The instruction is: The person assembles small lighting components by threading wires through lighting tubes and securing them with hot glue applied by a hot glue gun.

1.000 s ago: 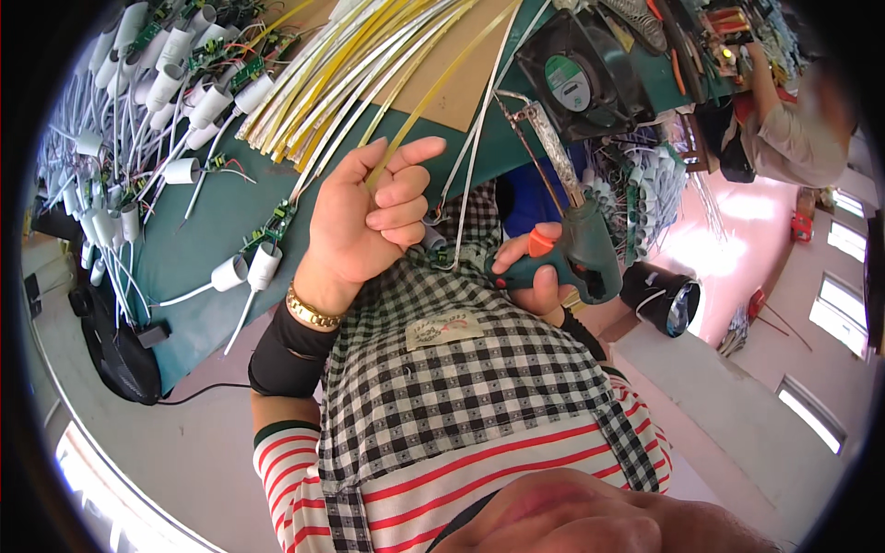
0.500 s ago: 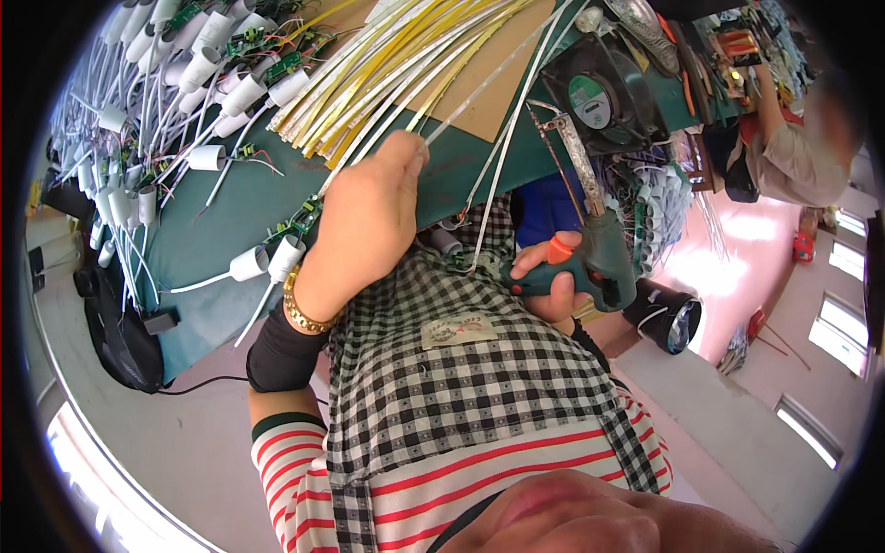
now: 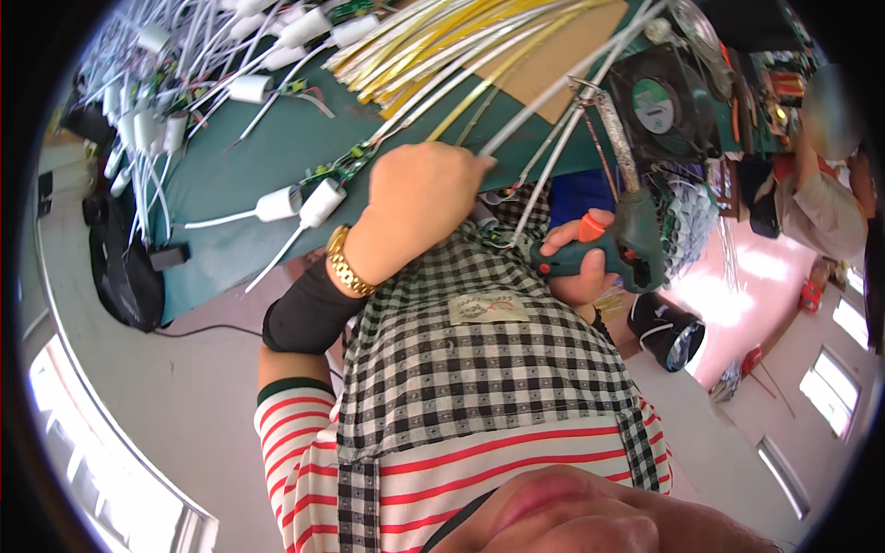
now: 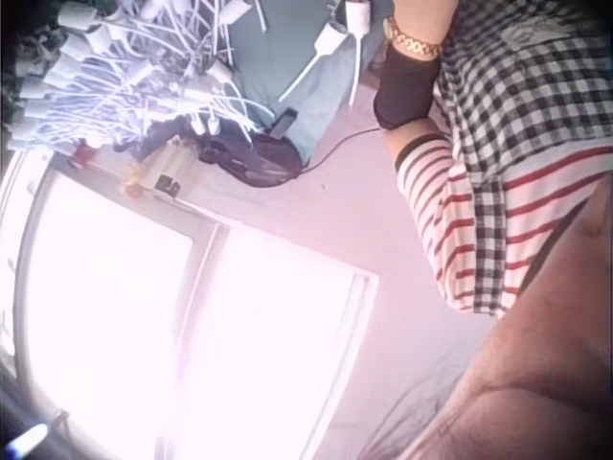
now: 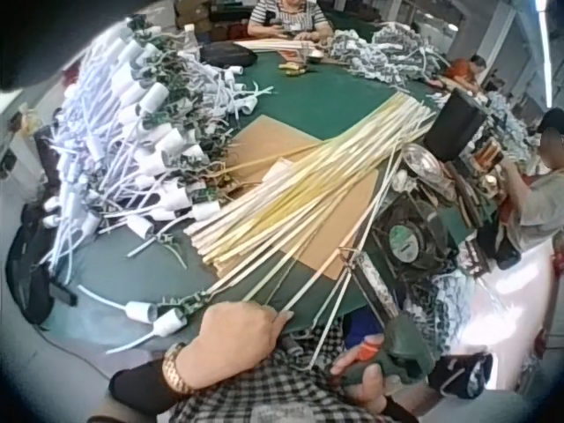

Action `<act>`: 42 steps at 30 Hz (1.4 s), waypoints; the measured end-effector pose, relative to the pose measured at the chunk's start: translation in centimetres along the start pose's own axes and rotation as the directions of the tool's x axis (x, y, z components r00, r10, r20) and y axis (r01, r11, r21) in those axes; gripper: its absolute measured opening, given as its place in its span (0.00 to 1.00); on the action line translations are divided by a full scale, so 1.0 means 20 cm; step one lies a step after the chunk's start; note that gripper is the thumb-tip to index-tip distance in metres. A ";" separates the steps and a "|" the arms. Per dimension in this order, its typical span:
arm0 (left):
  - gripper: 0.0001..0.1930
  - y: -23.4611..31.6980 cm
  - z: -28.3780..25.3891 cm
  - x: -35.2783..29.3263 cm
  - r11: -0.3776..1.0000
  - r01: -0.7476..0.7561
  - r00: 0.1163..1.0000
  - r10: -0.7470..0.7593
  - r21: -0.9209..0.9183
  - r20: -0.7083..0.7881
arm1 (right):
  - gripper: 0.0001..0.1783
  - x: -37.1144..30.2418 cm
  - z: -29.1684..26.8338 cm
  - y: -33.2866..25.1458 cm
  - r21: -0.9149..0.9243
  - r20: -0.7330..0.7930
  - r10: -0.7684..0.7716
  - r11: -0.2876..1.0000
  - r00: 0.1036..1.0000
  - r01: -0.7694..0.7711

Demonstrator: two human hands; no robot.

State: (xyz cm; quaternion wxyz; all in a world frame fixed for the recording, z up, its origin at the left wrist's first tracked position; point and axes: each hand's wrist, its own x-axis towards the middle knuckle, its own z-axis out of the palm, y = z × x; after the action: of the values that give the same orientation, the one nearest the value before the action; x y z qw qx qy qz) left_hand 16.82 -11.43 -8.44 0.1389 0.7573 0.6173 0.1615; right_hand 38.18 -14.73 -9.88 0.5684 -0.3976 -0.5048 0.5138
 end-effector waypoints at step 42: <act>0.10 -0.07 0.08 -0.13 0.949 -0.309 0.883 0.263 -0.059 -0.388 | 0.25 -0.01 -0.02 -0.06 -0.020 0.103 0.149 0.989 0.983 -0.148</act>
State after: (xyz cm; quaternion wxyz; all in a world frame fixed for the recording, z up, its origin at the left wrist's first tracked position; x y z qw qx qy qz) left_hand 15.77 -13.69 -10.65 0.0379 0.7855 0.5029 0.3587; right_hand 38.82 -15.14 -8.85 0.4991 -0.4101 -0.5058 0.5718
